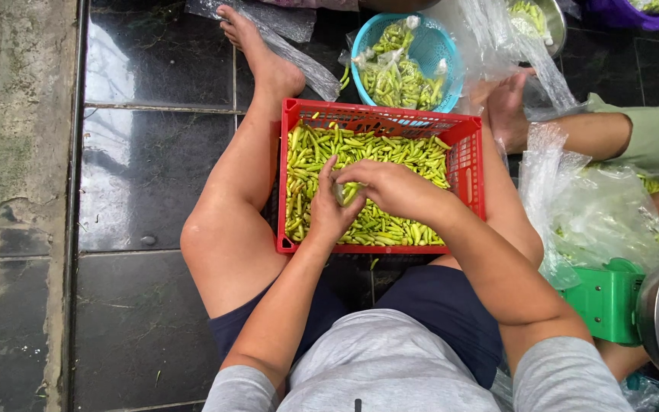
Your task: Bagging small green chilies from a crate into small plastic bags using a plastic cup as a scoop
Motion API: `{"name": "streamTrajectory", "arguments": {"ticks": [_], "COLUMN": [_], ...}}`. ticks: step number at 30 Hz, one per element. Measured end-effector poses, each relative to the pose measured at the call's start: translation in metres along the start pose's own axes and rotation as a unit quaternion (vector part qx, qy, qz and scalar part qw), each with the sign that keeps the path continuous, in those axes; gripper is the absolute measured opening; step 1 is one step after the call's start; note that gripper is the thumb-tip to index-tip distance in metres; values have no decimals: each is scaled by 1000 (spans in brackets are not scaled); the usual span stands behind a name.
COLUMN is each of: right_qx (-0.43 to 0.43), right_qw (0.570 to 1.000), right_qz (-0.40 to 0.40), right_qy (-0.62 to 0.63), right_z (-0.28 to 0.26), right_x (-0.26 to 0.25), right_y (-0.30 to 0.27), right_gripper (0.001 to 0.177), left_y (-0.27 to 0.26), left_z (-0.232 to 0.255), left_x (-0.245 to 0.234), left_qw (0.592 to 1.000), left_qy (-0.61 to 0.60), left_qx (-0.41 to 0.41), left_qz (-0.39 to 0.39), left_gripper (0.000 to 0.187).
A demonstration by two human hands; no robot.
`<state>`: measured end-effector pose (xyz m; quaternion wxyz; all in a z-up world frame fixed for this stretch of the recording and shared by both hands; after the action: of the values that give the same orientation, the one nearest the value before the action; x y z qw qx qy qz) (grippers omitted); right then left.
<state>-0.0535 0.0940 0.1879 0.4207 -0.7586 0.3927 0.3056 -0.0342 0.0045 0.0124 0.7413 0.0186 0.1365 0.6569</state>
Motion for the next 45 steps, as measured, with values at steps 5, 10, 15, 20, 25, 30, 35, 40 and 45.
{"name": "streamTrajectory", "arguments": {"ticks": [5, 10, 15, 20, 25, 30, 35, 40, 45], "right_qx": [112, 193, 155, 113, 86, 88, 70, -44, 57], "right_qw": [973, 846, 821, 837, 863, 899, 933, 923, 938], "right_qz": [116, 103, 176, 209, 220, 249, 311, 383, 283], "right_qy": [166, 486, 521, 493, 447, 349, 168, -5, -193], "right_z": [94, 157, 173, 168, 156, 149, 108, 74, 47], "right_x": [52, 142, 144, 140, 125, 99, 84, 98, 85], "right_y": [26, 47, 58, 54, 45, 33, 18, 9, 3], "right_gripper": [31, 47, 37, 44, 45, 41, 37, 18, 31], "left_y": [6, 10, 13, 10, 14, 12, 10, 8, 4], "left_z": [-2, 6, -19, -62, -32, -31, -46, -50, -29], "left_x": [-3, -8, -13, 2, -7, -6, -10, -13, -13], "left_qw": [1000, 997, 998, 996, 998, 997, 987, 980, 986], "left_qy": [-19, -66, -53, -13, -28, -53, -139, -169, -159], "left_qx": [-10, -12, 4, -38, -26, -26, -48, -58, -27], "left_qz": [-7, -32, 39, 82, 41, 39, 64, 83, 41], "left_gripper": [93, 94, 54, 20, 33, 7, 4, 4, 4]}}
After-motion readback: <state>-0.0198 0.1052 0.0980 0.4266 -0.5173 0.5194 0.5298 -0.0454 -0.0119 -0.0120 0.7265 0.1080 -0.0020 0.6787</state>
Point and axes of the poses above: each hand's wrist, its own y-axis towards the middle knuckle, its own x-axis out of the palm, z = x × y, the point moved 4 cm from there along y, towards the middle knuckle, and after that the axes turned 9 degrees about x, right-handed, at the moved point
